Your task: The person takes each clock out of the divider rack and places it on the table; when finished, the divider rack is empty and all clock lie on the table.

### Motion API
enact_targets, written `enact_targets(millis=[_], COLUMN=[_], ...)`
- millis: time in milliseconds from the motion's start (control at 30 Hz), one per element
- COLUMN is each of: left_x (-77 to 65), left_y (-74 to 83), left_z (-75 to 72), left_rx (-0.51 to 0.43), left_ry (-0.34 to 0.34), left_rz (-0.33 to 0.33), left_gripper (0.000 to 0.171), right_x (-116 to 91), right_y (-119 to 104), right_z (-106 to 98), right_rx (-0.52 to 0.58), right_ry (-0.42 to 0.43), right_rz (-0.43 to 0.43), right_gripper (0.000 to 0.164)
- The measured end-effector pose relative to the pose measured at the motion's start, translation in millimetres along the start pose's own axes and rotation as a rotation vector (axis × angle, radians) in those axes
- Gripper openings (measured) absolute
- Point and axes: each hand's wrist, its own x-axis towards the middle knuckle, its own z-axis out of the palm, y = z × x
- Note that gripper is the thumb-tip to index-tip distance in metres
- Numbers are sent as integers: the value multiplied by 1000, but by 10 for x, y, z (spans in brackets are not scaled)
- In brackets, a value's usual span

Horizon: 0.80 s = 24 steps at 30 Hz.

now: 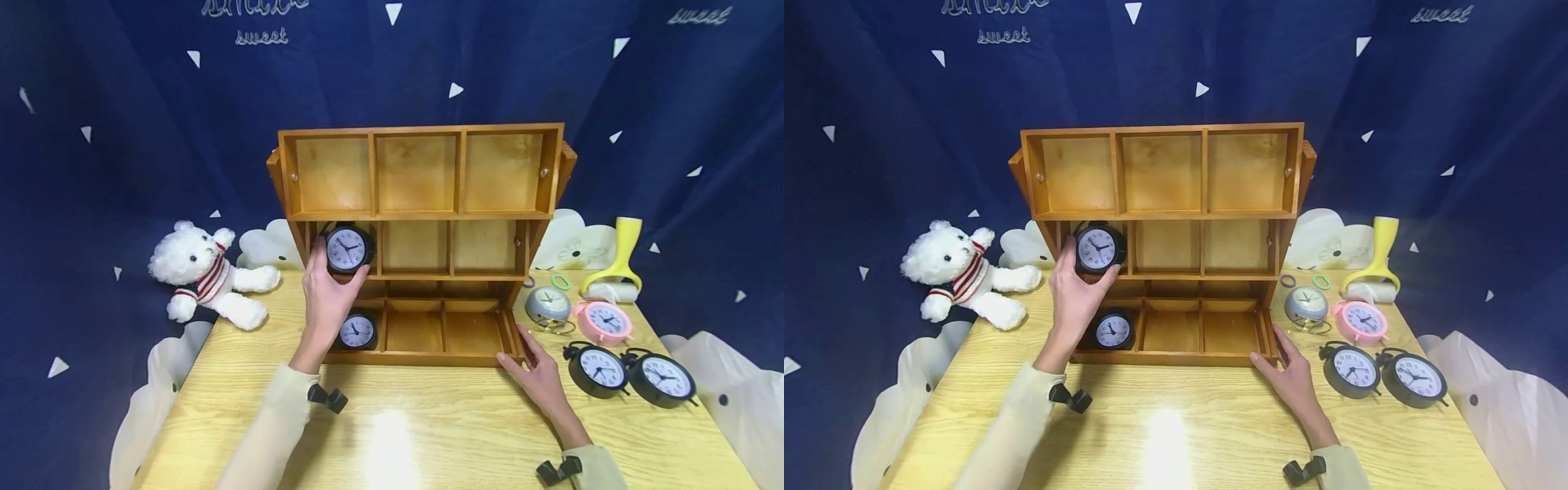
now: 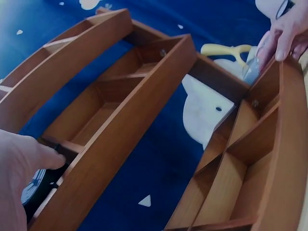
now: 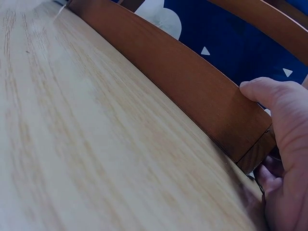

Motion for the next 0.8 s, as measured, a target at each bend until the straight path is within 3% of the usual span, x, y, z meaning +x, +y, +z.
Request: enact_targets(millis=[133, 467, 633, 800], left_x=[-56, 45, 72, 71], left_y=[39, 118, 123, 25], left_z=[-40, -76, -2, 74], left_rx=[30, 168, 139, 50], left_ry=[21, -58, -45, 43], left_rz=[-43, -121, -144, -70], left_gripper=[88, 95, 93, 89], right_x=[-4, 2, -1, 7], right_y=[0, 16, 20, 29], right_z=[9, 6, 11, 19], right_rx=[11, 7, 6, 25], right_ry=[3, 17, 18, 16], right_rz=[-13, -15, -9, -13], right_gripper=[81, 80, 80, 80])
